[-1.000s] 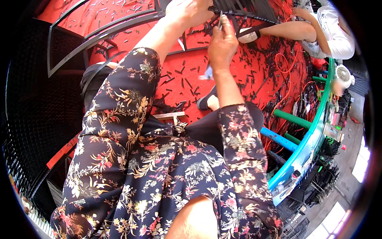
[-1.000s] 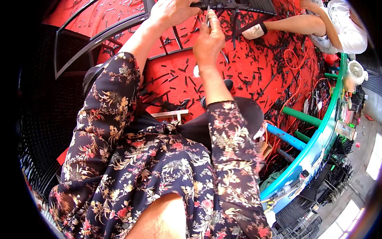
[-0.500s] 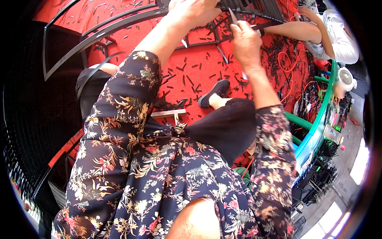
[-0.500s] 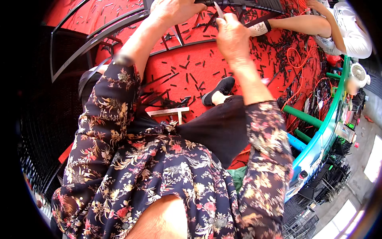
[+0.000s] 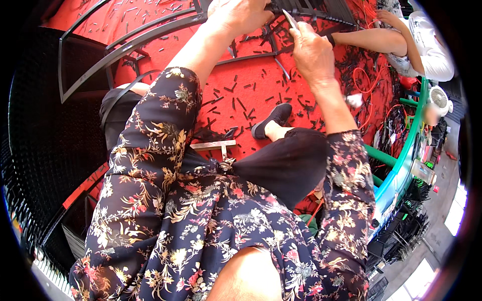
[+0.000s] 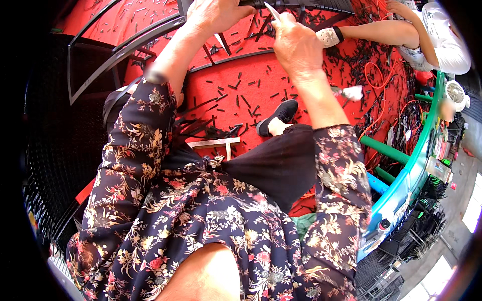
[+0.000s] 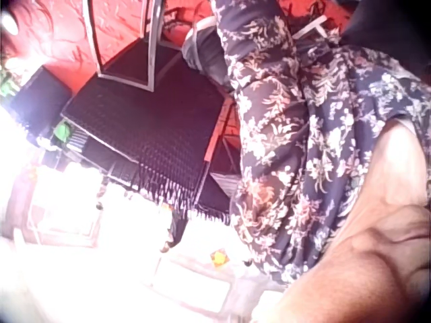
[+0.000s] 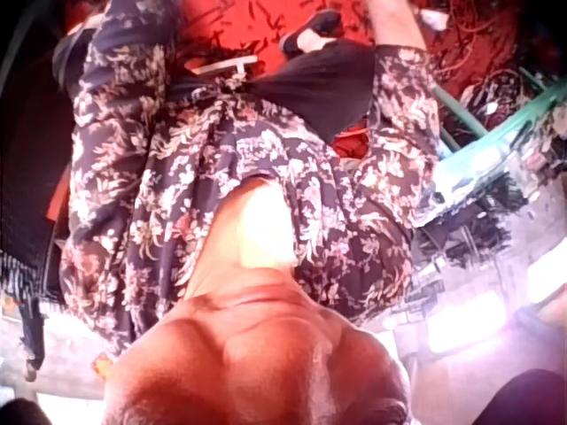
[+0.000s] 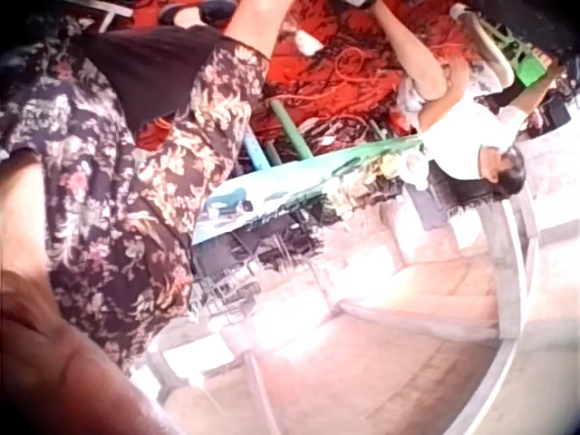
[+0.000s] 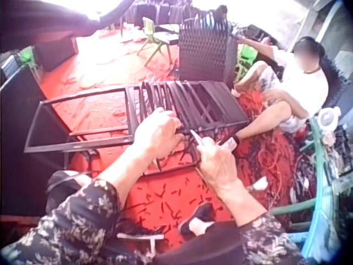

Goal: The person sits on the floor and uses a pair of scissors to trim the ends of black plastic strips on a chair frame. They repeatedly pick up the strips, cut the excess material, and place the pieces back onto the frame.

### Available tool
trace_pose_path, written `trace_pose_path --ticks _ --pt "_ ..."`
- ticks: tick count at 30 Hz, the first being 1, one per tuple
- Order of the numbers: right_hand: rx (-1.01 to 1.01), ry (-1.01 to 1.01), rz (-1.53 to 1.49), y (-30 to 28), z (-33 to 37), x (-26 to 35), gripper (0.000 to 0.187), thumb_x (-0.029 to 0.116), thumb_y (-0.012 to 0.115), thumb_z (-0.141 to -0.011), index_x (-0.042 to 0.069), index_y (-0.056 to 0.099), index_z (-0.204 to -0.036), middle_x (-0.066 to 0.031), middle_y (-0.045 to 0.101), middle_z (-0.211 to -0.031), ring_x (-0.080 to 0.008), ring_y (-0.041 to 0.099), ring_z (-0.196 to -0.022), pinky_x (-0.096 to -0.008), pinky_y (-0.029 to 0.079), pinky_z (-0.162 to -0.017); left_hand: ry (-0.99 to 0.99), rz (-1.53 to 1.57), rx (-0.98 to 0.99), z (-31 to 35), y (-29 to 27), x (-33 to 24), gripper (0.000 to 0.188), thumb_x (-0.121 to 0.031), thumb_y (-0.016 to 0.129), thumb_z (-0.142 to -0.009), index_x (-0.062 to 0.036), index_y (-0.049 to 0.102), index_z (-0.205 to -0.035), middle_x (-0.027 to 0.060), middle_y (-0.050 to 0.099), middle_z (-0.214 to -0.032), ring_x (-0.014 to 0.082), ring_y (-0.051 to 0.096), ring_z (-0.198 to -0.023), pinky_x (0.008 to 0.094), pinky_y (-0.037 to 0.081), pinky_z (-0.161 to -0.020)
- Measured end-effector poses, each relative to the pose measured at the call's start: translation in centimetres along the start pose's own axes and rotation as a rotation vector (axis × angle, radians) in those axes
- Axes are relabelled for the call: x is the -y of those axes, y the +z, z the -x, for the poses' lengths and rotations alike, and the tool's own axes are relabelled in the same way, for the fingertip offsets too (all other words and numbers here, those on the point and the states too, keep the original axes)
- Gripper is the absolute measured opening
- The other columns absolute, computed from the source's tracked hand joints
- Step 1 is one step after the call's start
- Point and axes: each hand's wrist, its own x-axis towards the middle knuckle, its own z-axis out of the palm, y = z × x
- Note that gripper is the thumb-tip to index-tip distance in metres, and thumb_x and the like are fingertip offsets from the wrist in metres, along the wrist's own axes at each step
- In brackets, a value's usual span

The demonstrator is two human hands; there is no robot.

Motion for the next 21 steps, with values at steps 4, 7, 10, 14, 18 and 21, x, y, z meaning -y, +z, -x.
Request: trace_pose_path --ticks 4,7,10,14,18,21 --pt "-0.288 0.183 -0.529 3.6 1.4 1.0 0.025 0.021 0.048 -0.09 0.001 0.051 -0.075 -0.0166 0.048 -0.053 -0.0337 0.049 -0.048 -0.0408 0.037 -0.048 0.052 0.031 0.01 -0.7 -0.2 -0.5 0.022 -0.024 0.064 -0.07 -0.0037 0.065 -0.077 0.0115 0.059 -0.085 0.0275 0.055 -0.089 0.0367 0.042 -0.083" --pt "-0.092 0.452 -1.151 4.8 1.0 2.7 0.022 0.021 0.045 -0.094 0.003 0.054 -0.085 0.0014 0.036 -0.049 -0.0093 0.032 -0.038 -0.0286 0.031 -0.037 -0.015 -0.003 -0.037 -0.4 -0.7 -0.1 0.025 -0.025 0.065 -0.069 -0.0069 0.065 -0.087 0.0075 0.061 -0.092 0.0244 0.055 -0.093 0.0346 0.044 -0.085" --pt "0.012 0.656 -1.722 3.7 1.0 4.2 0.02 0.02 0.044 -0.094 0.004 0.053 -0.088 0.0051 0.032 -0.05 -0.0068 0.027 -0.036 -0.0251 0.025 -0.035 -0.057 -0.02 -0.008 -0.2 0.7 0.7 0.03 -0.028 0.066 -0.072 -0.0086 0.066 -0.095 0.0072 0.06 -0.093 0.0244 0.053 -0.096 0.0353 0.045 -0.085" --pt "0.166 0.51 -1.591 5.0 0.7 1.0 0.024 0.025 0.047 -0.092 0.001 0.054 -0.091 -0.0035 0.045 -0.054 -0.0161 0.04 -0.039 -0.0322 0.033 -0.038 -0.039 0.031 -0.067 0.3 2.4 2.0 0.029 -0.029 0.065 -0.073 -0.0081 0.065 -0.093 0.0089 0.058 -0.09 0.0266 0.052 -0.095 0.0362 0.043 -0.085" --pt "-0.03 0.117 -0.287 2.6 -0.3 0.7 0.023 0.024 0.048 -0.089 0.002 0.056 -0.088 -0.0212 0.059 -0.07 -0.0372 0.06 -0.065 -0.0442 0.045 -0.057 -0.063 0.002 0.014 0.2 2.6 2.1 0.027 -0.029 0.064 -0.072 -0.0108 0.068 -0.092 0.0042 0.061 -0.099 0.0235 0.053 -0.1 0.0346 0.044 -0.088" --pt "-0.063 0.047 -0.136 2.2 -0.2 0.7 0.024 0.023 0.048 -0.09 0.001 0.055 -0.084 -0.0166 0.058 -0.062 -0.0342 0.059 -0.057 -0.042 0.043 -0.051 -0.036 -0.012 -0.038 0.2 1.7 1.6 0.028 -0.029 0.066 -0.073 -0.0072 0.065 -0.091 0.0081 0.058 -0.088 0.026 0.054 -0.092 0.0358 0.044 -0.082"
